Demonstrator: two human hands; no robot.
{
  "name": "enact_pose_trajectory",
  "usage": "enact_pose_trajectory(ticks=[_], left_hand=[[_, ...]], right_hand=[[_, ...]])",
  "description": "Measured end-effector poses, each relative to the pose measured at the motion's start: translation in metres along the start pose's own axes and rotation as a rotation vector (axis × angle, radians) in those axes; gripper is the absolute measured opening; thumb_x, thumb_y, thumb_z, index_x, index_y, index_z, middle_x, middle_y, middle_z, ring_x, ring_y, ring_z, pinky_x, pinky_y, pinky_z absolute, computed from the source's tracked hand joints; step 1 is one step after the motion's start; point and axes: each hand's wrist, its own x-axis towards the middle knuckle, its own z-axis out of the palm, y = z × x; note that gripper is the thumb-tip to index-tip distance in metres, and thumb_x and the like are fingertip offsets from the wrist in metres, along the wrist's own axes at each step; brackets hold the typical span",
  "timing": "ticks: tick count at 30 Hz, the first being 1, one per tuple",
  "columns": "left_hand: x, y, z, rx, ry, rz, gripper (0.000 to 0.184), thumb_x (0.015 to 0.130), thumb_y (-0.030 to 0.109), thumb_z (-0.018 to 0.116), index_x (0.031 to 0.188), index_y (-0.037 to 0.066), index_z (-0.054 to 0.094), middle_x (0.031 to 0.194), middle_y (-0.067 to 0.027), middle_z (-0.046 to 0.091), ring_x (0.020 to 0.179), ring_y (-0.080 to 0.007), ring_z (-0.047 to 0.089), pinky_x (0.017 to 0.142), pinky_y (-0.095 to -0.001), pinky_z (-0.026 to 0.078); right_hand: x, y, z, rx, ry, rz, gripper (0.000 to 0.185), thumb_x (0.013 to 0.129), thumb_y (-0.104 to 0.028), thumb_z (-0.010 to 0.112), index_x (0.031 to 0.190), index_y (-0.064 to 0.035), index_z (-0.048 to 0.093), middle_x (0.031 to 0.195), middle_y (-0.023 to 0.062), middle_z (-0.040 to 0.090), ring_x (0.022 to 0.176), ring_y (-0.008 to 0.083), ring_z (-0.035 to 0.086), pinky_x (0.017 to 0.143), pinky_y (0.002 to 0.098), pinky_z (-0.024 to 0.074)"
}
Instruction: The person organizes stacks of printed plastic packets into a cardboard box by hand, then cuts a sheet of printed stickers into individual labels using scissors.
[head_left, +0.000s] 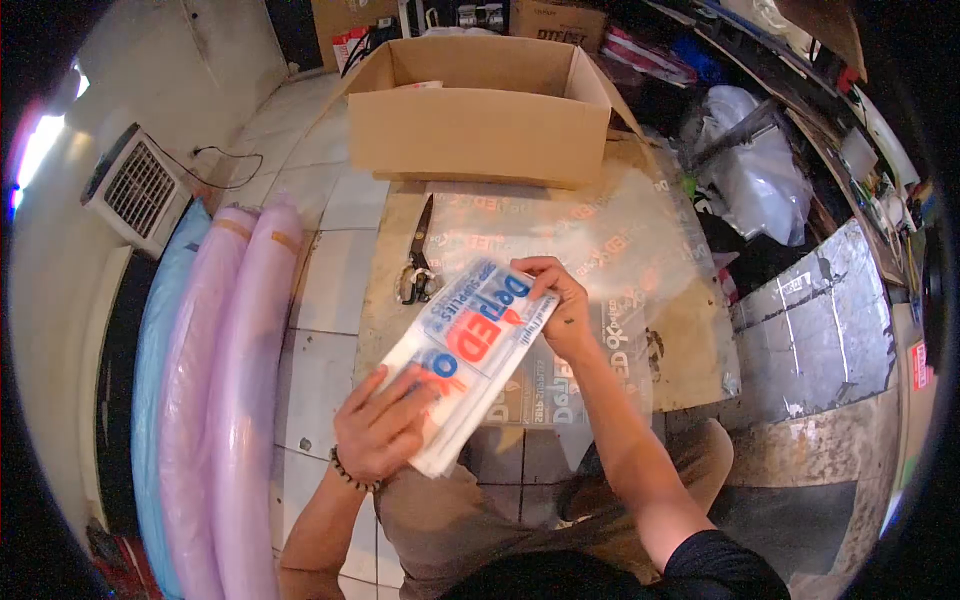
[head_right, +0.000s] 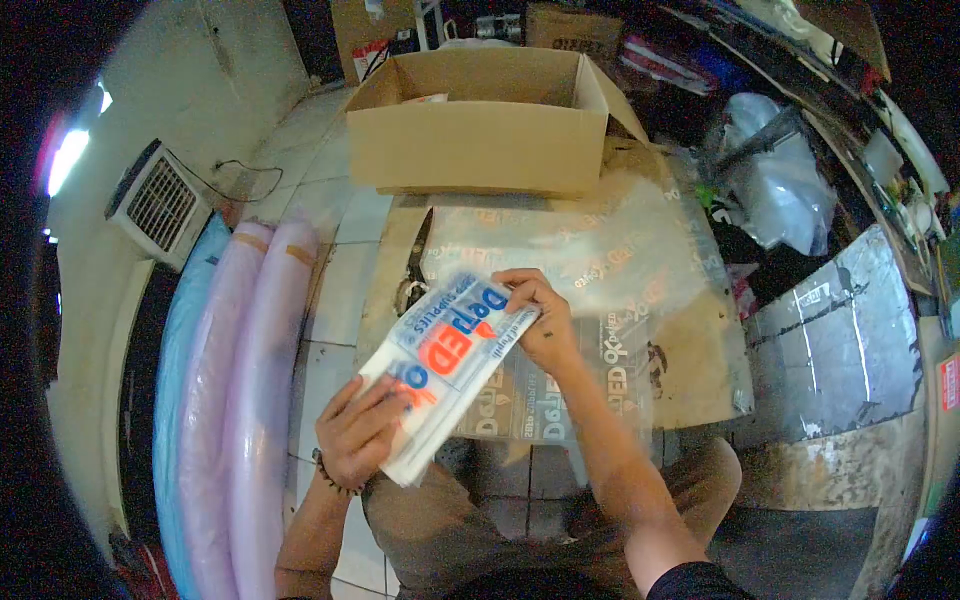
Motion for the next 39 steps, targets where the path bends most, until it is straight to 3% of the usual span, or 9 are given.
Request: enact_pose_trajectory(ticks=[4,5,9,16,18,22,24,28,39], left_hand=[[0.013,-0.004,-0.003,0.015,0.001,0.065,0.028,0.077,0.001,0.07,0.067,0.011,0.045,0.106,-0.0081,0.073,0.105,-0.025,0.069,0.096,-0.0416,0.051],[0.015,-0.006,-0.001,0.023,0.01,0.074,0.027,0.077,0.001,0.07,0.067,0.011,0.046,0.106,-0.0083,0.073,0.105,-0.0253,0.069,0.096,-0.0413,0.051],[0.011,-0.01,0.011,0.051,-0.008,0.045,0.023,0.077,0.002,0.069,0.07,0.01,0.05,0.105,-0.0089,0.073,0.103,-0.0261,0.069,0.094,-0.0404,0.052],[0.02,0.003,0.029,0.039,-0.204,-0.043,0.011,0.083,0.012,0.066,0.075,0.01,0.058,0.111,-0.008,0.071,0.11,-0.0253,0.066,0.1,-0.0421,0.047],[0.03,-0.007,0.017,-0.011,-0.536,-0.123,0.043,0.084,0.032,0.071,0.118,0.01,0.057,0.137,-0.0182,0.052,0.132,-0.0328,0.048,0.109,-0.0458,0.036],[0.063,-0.028,0.002,-0.451,-0.577,-0.459,0.109,0.077,0.047,0.081,0.153,0.003,0.015,0.15,-0.0258,0.028,0.14,-0.0358,0.031,0.113,-0.0449,0.031],[0.057,-0.042,0.031,-0.818,-0.214,-0.685,0.103,0.079,0.038,0.081,0.15,-0.002,0.018,0.145,-0.0235,0.036,0.136,-0.0303,0.039,0.111,-0.0419,0.034],[0.077,-0.056,0.033,-1.191,-0.126,-1.061,0.072,0.088,0.014,0.072,0.142,-0.006,0.029,0.127,-0.0133,0.055,0.114,-0.0178,0.056,0.095,-0.0318,0.048],[0.054,-0.087,0.045,-1.26,0.075,-1.187,0.061,0.089,0.008,0.068,0.141,-0.001,0.038,0.128,-0.0115,0.058,0.112,-0.0196,0.06,0.097,-0.0349,0.05]], right_hand=[[-0.009,-0.024,0.038,0.73,0.408,0.378,0.035,0.085,0.008,0.063,0.116,-0.0092,0.058,0.128,0.0139,0.056,0.117,0.0256,0.057,0.098,0.0396,0.0493],[-0.018,-0.029,0.042,0.811,0.477,0.659,0.046,0.097,-0.024,0.061,0.137,-0.0097,0.046,0.133,0.0134,0.054,0.12,0.0285,0.056,0.102,0.0452,0.0466],[-0.025,-0.051,0.043,1.344,0.308,0.845,0.092,0.091,-0.076,0.025,0.149,-0.0033,0.031,0.146,0.0178,0.045,0.135,0.0357,0.042,0.116,0.053,0.0275],[-0.025,-0.037,0.066,0.799,0.414,0.757,0.044,0.091,-0.014,0.065,0.131,-0.0093,0.047,0.125,0.0138,0.06,0.111,0.0289,0.062,0.093,0.0482,0.0537],[-0.006,-0.035,0.053,0.933,0.433,0.696,0.049,0.083,0.004,0.068,0.126,-0.0099,0.048,0.119,0.0121,0.063,0.105,0.0267,0.066,0.087,0.0458,0.0577],[0.041,-0.06,0.032,0.872,0.2,0.562,0.046,0.086,0.0,0.067,0.127,-0.0081,0.048,0.119,0.0128,0.063,0.107,0.0269,0.065,0.09,0.0457,0.0563],[0.059,-0.066,0.031,0.867,0.105,0.57,0.044,0.087,-0.003,0.067,0.126,-0.0065,0.047,0.12,0.0122,0.063,0.107,0.026,0.064,0.09,0.0443,0.0564],[0.083,-0.065,0.055,0.811,0.027,0.486,0.049,0.089,-0.002,0.064,0.133,-0.0059,0.046,0.122,0.0114,0.062,0.112,0.0218,0.061,0.096,0.0412,0.0519],[0.113,-0.024,0.095,0.734,-0.267,0.498,0.052,0.094,-0.011,0.06,0.142,-0.0053,0.04,0.128,0.0101,0.059,0.117,0.0196,0.056,0.1,0.0372,0.0466]])
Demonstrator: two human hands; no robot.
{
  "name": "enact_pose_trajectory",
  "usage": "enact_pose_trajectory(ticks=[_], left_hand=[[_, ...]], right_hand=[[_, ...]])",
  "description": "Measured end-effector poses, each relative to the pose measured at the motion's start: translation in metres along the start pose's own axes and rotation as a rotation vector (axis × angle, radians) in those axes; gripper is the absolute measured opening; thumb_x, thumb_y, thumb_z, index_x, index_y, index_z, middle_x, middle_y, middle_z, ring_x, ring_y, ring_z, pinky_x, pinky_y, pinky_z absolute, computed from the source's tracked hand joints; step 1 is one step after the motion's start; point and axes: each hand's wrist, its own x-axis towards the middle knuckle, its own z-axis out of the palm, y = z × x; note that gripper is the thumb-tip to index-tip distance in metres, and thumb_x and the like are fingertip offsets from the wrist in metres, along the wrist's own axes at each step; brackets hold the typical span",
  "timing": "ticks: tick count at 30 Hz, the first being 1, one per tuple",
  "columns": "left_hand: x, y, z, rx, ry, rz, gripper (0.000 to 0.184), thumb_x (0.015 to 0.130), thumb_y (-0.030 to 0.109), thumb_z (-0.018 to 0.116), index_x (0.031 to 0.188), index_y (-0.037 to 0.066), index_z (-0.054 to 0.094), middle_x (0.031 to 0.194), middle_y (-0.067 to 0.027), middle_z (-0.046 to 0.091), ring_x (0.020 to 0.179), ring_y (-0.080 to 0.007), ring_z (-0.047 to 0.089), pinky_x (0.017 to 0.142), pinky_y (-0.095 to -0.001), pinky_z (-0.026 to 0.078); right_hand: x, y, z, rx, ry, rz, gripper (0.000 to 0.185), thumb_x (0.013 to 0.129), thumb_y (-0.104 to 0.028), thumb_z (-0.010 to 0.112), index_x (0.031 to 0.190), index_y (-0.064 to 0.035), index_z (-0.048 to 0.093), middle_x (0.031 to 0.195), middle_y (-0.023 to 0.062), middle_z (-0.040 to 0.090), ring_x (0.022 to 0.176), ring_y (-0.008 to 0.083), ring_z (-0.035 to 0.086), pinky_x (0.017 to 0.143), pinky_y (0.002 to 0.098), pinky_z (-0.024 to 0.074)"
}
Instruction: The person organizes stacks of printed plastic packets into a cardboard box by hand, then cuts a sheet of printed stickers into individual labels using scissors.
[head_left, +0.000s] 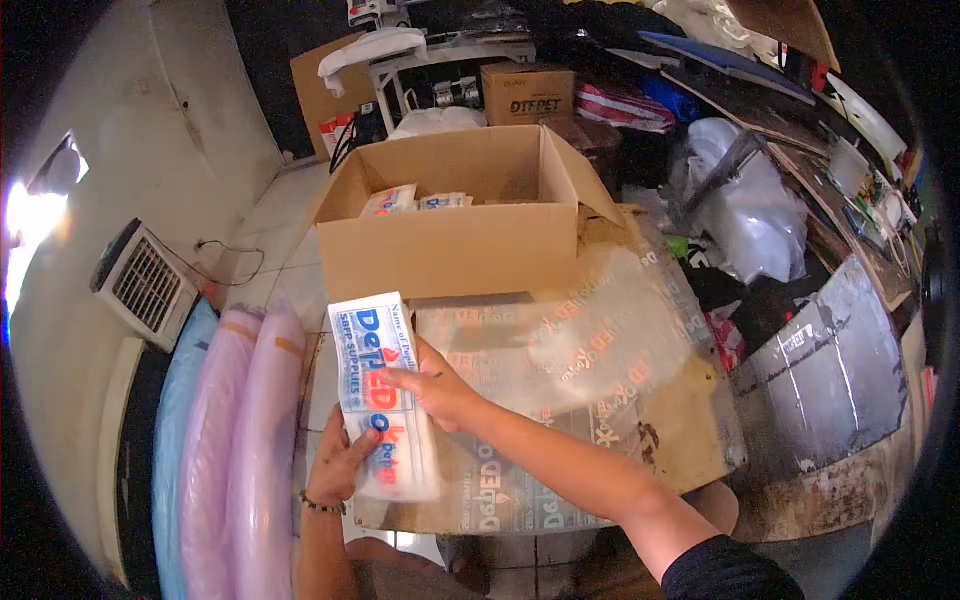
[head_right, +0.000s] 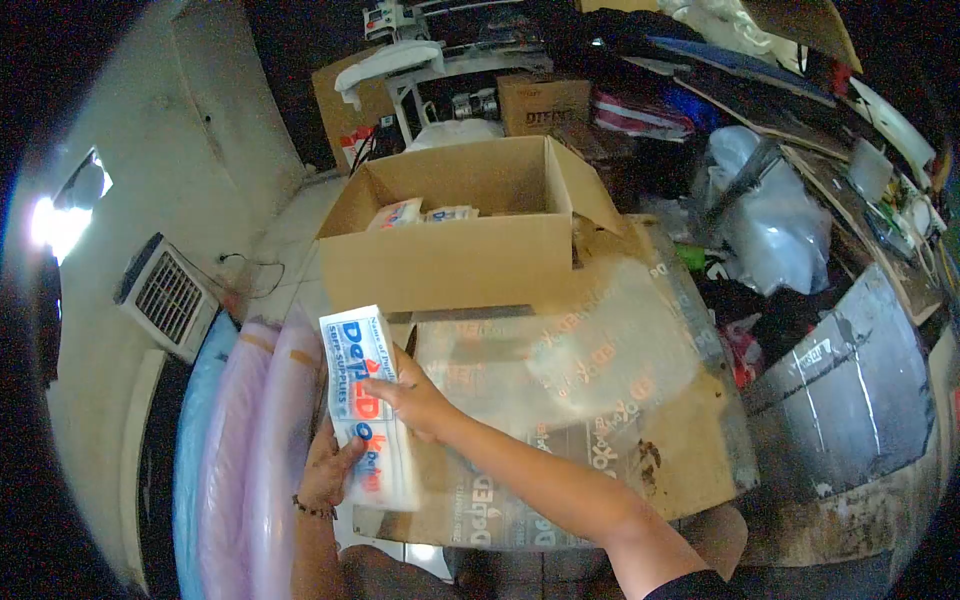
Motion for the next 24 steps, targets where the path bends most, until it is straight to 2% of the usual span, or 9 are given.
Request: enact_pose_trajectory(ticks=[3,4,6,9,11,14,17,20,24], left_hand=[[0.01,0.016,-0.006,-0.012,0.069,0.064,0.054,0.088,0.002,0.068,0.136,0.002,0.042,0.126,-0.0092,0.06,0.11,-0.0166,0.06,0.097,-0.0333,0.049],[0.015,0.025,-0.005,-0.006,0.108,0.126,0.052,0.087,0.0,0.068,0.134,0.003,0.045,0.123,-0.0082,0.062,0.109,-0.0162,0.061,0.095,-0.0321,0.05],[0.024,0.033,-0.016,0.048,0.213,0.136,0.049,0.085,-0.001,0.066,0.131,0.001,0.048,0.119,-0.0102,0.065,0.102,-0.0175,0.065,0.089,-0.032,0.054],[0.037,0.053,-0.025,0.067,0.28,0.186,0.048,0.085,-0.002,0.067,0.129,0.001,0.05,0.115,-0.0107,0.067,0.096,-0.0173,0.068,0.084,-0.0317,0.057],[0.045,0.071,-0.042,0.146,0.282,0.215,0.049,0.085,-0.001,0.068,0.13,0.001,0.05,0.115,-0.0109,0.067,0.097,-0.0171,0.067,0.084,-0.0322,0.057],[0.062,0.11,-0.049,0.223,0.276,0.3,0.051,0.085,0.0,0.068,0.132,-0.001,0.048,0.114,-0.0094,0.067,0.097,-0.0161,0.067,0.086,-0.0305,0.056],[0.092,0.153,-0.04,0.377,0.255,0.401,0.05,0.086,0.002,0.069,0.132,-0.002,0.048,0.114,-0.009,0.067,0.097,-0.0155,0.067,0.087,-0.0299,0.055],[0.145,0.186,-0.03,0.493,0.174,0.481,0.048,0.087,0.004,0.068,0.13,-0.002,0.049,0.113,-0.0089,0.067,0.095,-0.0145,0.067,0.085,-0.0307,0.056],[0.249,0.206,0.007,0.356,-0.096,0.395,0.044,0.089,0.009,0.068,0.128,-0.001,0.051,0.112,-0.0106,0.067,0.093,-0.0165,0.068,0.083,-0.0306,0.057]], right_hand=[[0.04,-0.037,-0.015,-0.468,-0.19,-0.11,0.056,0.097,-0.027,0.059,0.143,-0.0024,0.038,0.132,0.0141,0.057,0.125,0.0239,0.052,0.107,0.0386,0.0401],[0.075,-0.043,-0.031,-0.714,-0.076,-0.562,0.066,0.097,-0.044,0.056,0.143,0.0,0.038,0.137,0.0192,0.054,0.133,0.0303,0.046,0.113,0.0399,0.0315],[0.089,-0.109,-0.043,-1.476,0.218,-0.513,0.07,0.094,-0.048,0.058,0.143,-0.0011,0.041,0.142,0.0229,0.048,0.135,0.0356,0.043,0.115,0.046,0.0287],[0.135,-0.109,-0.11,-2.056,0.434,-0.684,0.046,0.094,-0.029,0.056,0.131,-0.0032,0.052,0.135,0.0217,0.054,0.129,0.0353,0.048,0.111,0.0525,0.0309],[0.141,-0.103,-0.131,-2.106,0.307,-0.394,0.035,0.091,-0.019,0.055,0.123,-0.0042,0.056,0.128,0.0198,0.058,0.125,0.0338,0.051,0.107,0.0535,0.0343],[0.117,-0.089,-0.121,-2.018,0.422,-0.586,0.025,0.087,-0.01,0.054,0.112,-0.0072,0.059,0.114,0.0138,0.063,0.114,0.0303,0.055,0.097,0.0487,0.04],[0.123,-0.076,-0.127,-1.934,0.499,-0.766,0.04,0.073,-0.002,0.064,0.111,-0.0133,0.061,0.098,0.0072,0.06,0.099,0.0271,0.055,0.082,0.0416,0.0378],[0.122,-0.078,-0.124,-1.93,0.498,-0.708,0.02,0.084,-0.012,0.056,0.104,-0.0122,0.061,0.104,0.0061,0.063,0.101,0.0261,0.056,0.084,0.043,0.0414],[0.119,-0.076,-0.123,-1.968,0.527,-0.742,0.021,0.083,-0.013,0.057,0.103,-0.0129,0.061,0.101,0.0046,0.062,0.099,0.0242,0.056,0.084,0.0409,0.042]])
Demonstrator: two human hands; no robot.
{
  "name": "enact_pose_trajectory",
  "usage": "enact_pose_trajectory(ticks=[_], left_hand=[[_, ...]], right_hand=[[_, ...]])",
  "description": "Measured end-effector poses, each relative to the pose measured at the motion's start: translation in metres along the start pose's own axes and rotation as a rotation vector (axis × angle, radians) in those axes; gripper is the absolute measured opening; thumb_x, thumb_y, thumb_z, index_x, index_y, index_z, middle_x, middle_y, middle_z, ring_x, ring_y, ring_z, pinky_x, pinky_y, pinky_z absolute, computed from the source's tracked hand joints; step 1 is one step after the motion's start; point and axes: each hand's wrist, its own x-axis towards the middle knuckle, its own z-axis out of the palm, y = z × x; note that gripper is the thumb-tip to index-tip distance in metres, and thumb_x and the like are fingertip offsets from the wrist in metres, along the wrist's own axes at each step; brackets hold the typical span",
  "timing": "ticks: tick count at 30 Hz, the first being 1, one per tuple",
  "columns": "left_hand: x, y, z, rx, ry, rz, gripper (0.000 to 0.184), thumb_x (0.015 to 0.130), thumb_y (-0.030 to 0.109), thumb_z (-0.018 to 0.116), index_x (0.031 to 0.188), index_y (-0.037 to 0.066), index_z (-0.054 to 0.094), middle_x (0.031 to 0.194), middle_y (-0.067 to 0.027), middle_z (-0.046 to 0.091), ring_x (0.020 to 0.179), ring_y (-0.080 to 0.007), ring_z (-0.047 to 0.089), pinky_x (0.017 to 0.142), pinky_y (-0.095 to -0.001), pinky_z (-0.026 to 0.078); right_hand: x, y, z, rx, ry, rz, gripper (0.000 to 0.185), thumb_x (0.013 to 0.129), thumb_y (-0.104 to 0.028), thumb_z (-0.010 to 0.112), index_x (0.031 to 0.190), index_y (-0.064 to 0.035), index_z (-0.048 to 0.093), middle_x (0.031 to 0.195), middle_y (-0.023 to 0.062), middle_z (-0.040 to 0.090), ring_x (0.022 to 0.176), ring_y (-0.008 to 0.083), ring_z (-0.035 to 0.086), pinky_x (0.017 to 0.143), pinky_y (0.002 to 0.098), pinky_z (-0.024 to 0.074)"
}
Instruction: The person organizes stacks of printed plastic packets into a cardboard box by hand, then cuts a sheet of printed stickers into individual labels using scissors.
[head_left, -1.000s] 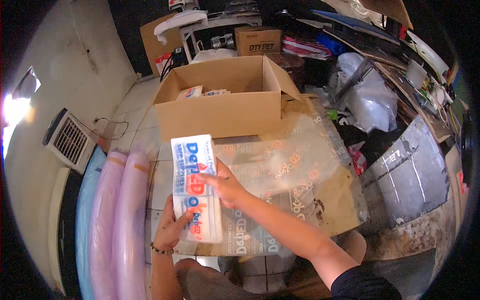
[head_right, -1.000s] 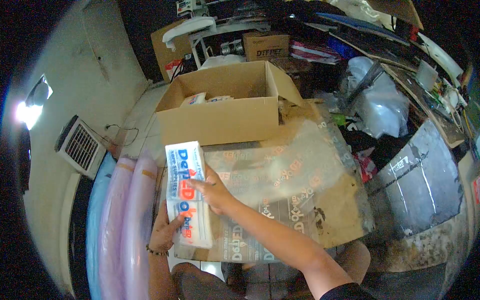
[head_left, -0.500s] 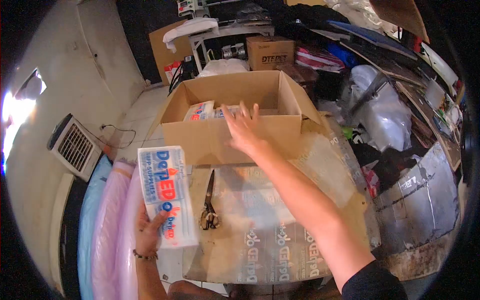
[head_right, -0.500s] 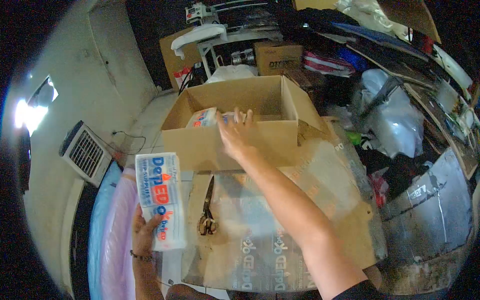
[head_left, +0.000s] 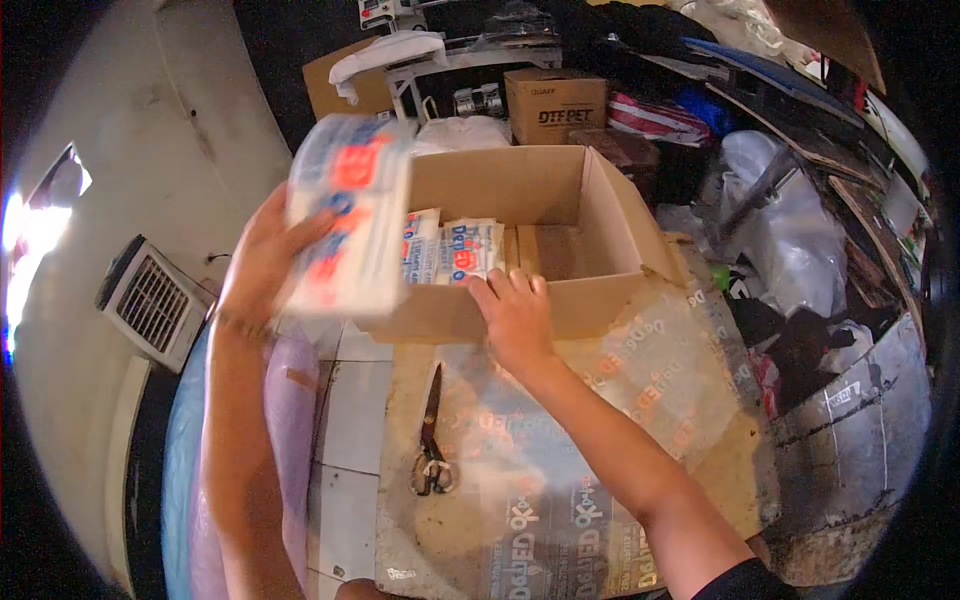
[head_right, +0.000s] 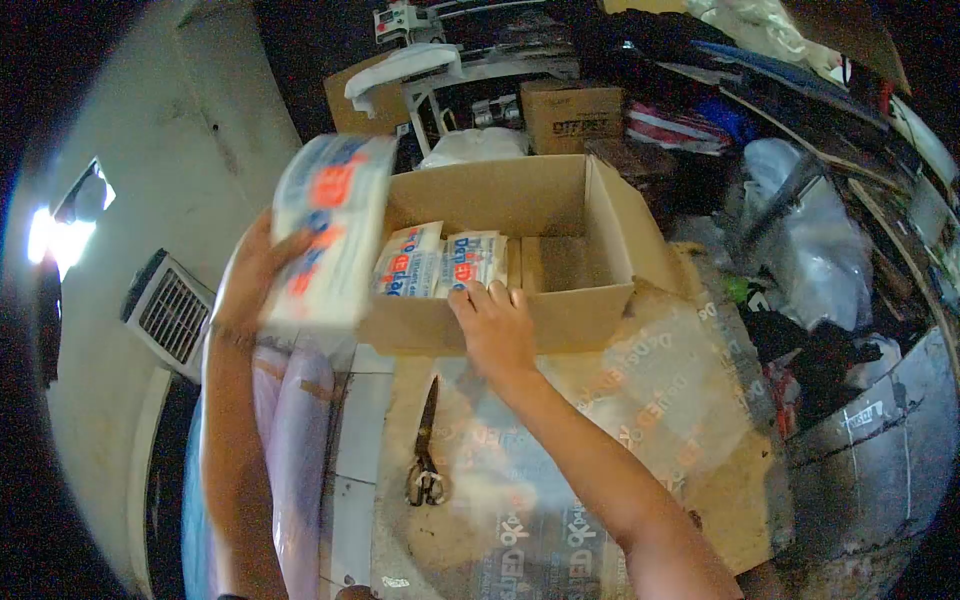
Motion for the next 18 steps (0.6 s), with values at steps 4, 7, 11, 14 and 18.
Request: enact_pose_trajectory(ticks=[4,7,11,14,18], left_hand=[[0.113,-0.074,0.046,-0.042,-0.188,-0.189,0.032,0.09,0.012,0.069,0.118,0.002,0.058,0.102,-0.0084,0.07,0.082,-0.0146,0.069,0.072,-0.0322,0.059],[0.173,-0.159,0.076,0.06,-0.214,-0.291,0.036,0.085,0.009,0.075,0.116,-0.001,0.061,0.102,-0.0107,0.071,0.084,-0.0164,0.069,0.072,-0.0319,0.057],[0.194,-0.221,0.097,0.123,-0.324,-0.417,0.039,0.082,0.006,0.077,0.116,-0.001,0.06,0.102,-0.0099,0.071,0.085,-0.0192,0.069,0.074,-0.0352,0.057],[0.187,-0.207,0.099,0.052,-0.322,-0.536,0.042,0.081,0.004,0.078,0.118,0.001,0.059,0.101,-0.0092,0.07,0.083,-0.0207,0.069,0.072,-0.0357,0.057],[0.204,-0.235,0.075,0.665,-0.443,-0.587,0.038,0.079,0.027,0.083,0.106,0.005,0.069,0.101,-0.0104,0.071,0.077,-0.0206,0.069,0.068,-0.0358,0.058]], right_hand=[[-0.003,0.001,0.0,-0.023,0.008,-0.01,0.023,0.082,-0.014,0.057,0.104,-0.0136,0.062,0.097,0.0038,0.059,0.097,0.0235,0.056,0.084,0.0398,0.0427],[-0.005,0.003,0.004,-0.029,0.017,-0.017,0.023,0.082,-0.014,0.056,0.104,-0.0135,0.062,0.096,0.0037,0.058,0.095,0.0235,0.056,0.084,0.0391,0.0431],[-0.008,0.006,0.007,0.021,0.058,-0.022,0.029,0.075,-0.01,0.061,0.104,-0.014,0.061,0.098,0.0033,0.056,0.093,0.0235,0.054,0.085,0.0416,0.0411],[-0.007,0.008,0.011,0.06,0.084,-0.017,0.029,0.074,-0.009,0.062,0.103,-0.0131,0.06,0.098,0.004,0.056,0.094,0.024,0.054,0.087,0.0417,0.0409],[-0.004,0.006,0.01,0.075,0.059,0.005,0.03,0.075,-0.009,0.062,0.104,-0.013,0.06,0.099,0.004,0.056,0.095,0.024,0.054,0.087,0.0416,0.0405]])
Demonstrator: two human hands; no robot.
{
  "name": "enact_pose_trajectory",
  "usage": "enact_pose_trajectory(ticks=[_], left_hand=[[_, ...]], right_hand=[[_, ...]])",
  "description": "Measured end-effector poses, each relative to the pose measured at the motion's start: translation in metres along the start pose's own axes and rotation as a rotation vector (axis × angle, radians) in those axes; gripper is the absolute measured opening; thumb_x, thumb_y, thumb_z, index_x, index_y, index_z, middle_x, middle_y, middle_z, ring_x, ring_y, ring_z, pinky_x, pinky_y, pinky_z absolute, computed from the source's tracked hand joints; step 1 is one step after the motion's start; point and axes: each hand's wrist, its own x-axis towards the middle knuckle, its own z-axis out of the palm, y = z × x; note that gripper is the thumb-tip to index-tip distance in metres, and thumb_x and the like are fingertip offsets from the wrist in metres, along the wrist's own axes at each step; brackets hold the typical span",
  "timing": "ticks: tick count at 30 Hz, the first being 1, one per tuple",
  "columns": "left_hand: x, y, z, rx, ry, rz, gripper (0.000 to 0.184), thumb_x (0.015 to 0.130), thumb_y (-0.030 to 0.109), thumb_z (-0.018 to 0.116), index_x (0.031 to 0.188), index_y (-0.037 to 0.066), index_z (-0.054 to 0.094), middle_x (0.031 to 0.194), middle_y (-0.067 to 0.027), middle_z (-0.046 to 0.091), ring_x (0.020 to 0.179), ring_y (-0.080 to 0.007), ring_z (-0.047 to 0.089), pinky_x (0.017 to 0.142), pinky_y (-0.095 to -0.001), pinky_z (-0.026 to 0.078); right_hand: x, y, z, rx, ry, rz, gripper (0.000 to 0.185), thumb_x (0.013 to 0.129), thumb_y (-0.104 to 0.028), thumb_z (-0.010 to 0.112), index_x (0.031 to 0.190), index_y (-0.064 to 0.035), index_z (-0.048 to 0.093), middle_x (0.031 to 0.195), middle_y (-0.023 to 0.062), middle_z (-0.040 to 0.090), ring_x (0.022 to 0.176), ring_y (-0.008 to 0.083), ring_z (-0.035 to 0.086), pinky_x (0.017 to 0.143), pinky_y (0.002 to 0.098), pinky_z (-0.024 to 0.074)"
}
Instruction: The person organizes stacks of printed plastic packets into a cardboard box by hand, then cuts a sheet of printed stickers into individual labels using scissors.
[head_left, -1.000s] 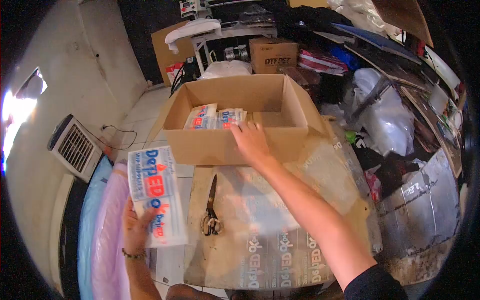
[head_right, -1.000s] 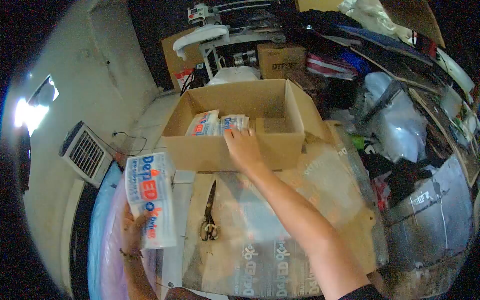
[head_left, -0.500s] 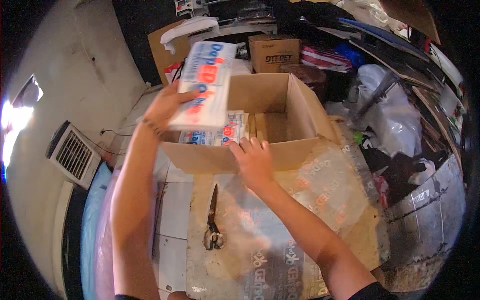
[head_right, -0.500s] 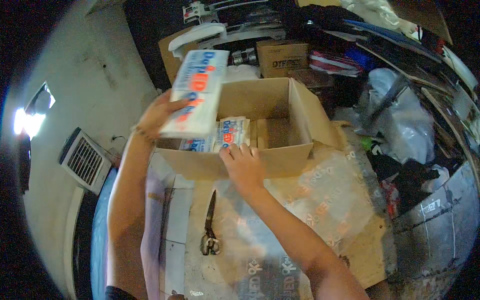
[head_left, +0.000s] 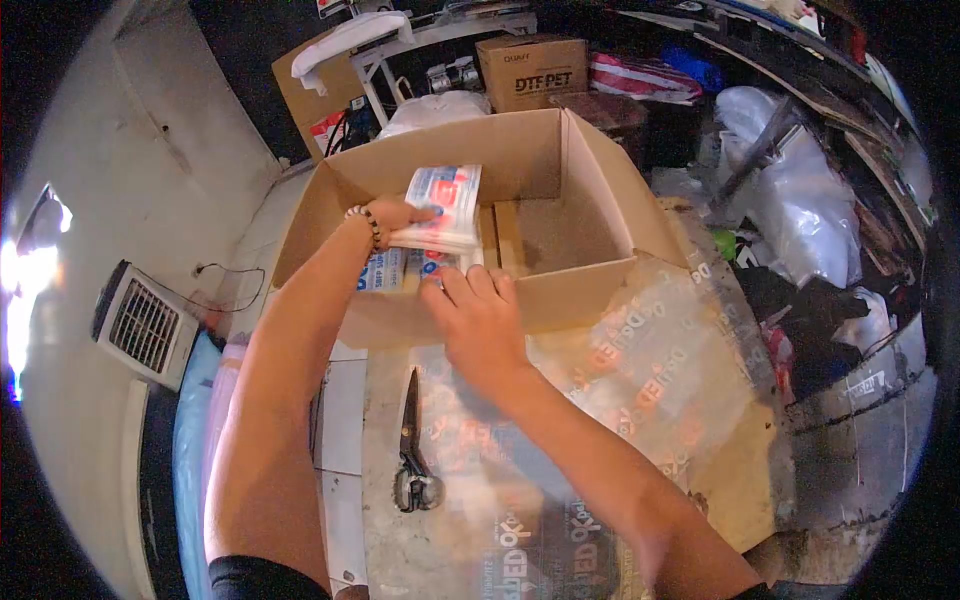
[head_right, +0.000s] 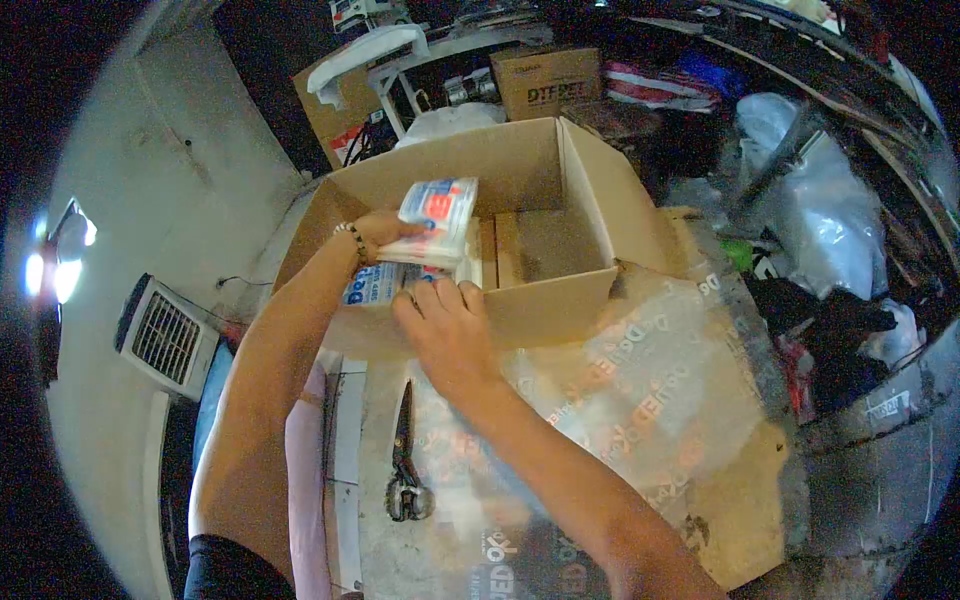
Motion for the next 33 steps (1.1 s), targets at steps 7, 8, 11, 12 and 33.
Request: enact_pose_trajectory(ticks=[7,8,11,12,33], left_hand=[[-0.031,0.006,0.025,0.058,0.055,-0.207,0.052,0.08,0.047,0.078,0.095,-0.002,0.071,0.093,-0.0131,0.072,0.072,-0.0214,0.067,0.059,-0.0374,0.054],[-0.053,0.028,0.027,0.123,0.102,-0.241,0.048,0.08,0.043,0.079,0.096,-0.001,0.071,0.097,-0.0143,0.072,0.075,-0.0217,0.068,0.061,-0.0368,0.055],[-0.053,0.034,0.026,0.353,0.177,-0.282,0.041,0.081,0.039,0.079,0.094,0.001,0.071,0.099,-0.0147,0.072,0.078,-0.022,0.069,0.062,-0.0366,0.056],[-0.047,0.029,0.026,0.436,0.19,-0.287,0.04,0.081,0.039,0.078,0.093,0.001,0.071,0.097,-0.0144,0.072,0.078,-0.0219,0.069,0.061,-0.0368,0.056],[-0.025,0.04,0.097,1.394,-0.474,0.499,0.057,0.082,0.029,0.065,0.137,0.039,0.053,0.151,-0.0114,0.041,0.128,-0.0424,0.048,0.105,-0.0482,0.044]], right_hand=[[-0.002,-0.002,-0.007,-0.033,0.025,-0.02,0.019,0.081,-0.016,0.056,0.099,-0.0119,0.058,0.092,0.004,0.055,0.091,0.0219,0.054,0.085,0.038,0.0419],[-0.003,-0.002,-0.007,-0.029,0.028,-0.017,0.019,0.081,-0.016,0.056,0.099,-0.0119,0.058,0.092,0.004,0.055,0.091,0.0219,0.054,0.085,0.0379,0.0419],[-0.003,-0.003,-0.008,-0.031,0.024,-0.015,0.019,0.081,-0.016,0.056,0.1,-0.0119,0.057,0.092,0.0045,0.056,0.091,0.0219,0.054,0.085,0.0377,0.0421],[-0.003,-0.003,-0.008,-0.03,0.02,-0.015,0.019,0.081,-0.016,0.056,0.1,-0.0119,0.057,0.092,0.0045,0.056,0.091,0.0218,0.055,0.085,0.0378,0.0422],[-0.014,0.001,-0.002,0.094,0.064,0.002,0.023,0.075,-0.011,0.059,0.098,-0.0153,0.059,0.091,0.0025,0.052,0.087,0.0208,0.053,0.083,0.037,0.0411]])
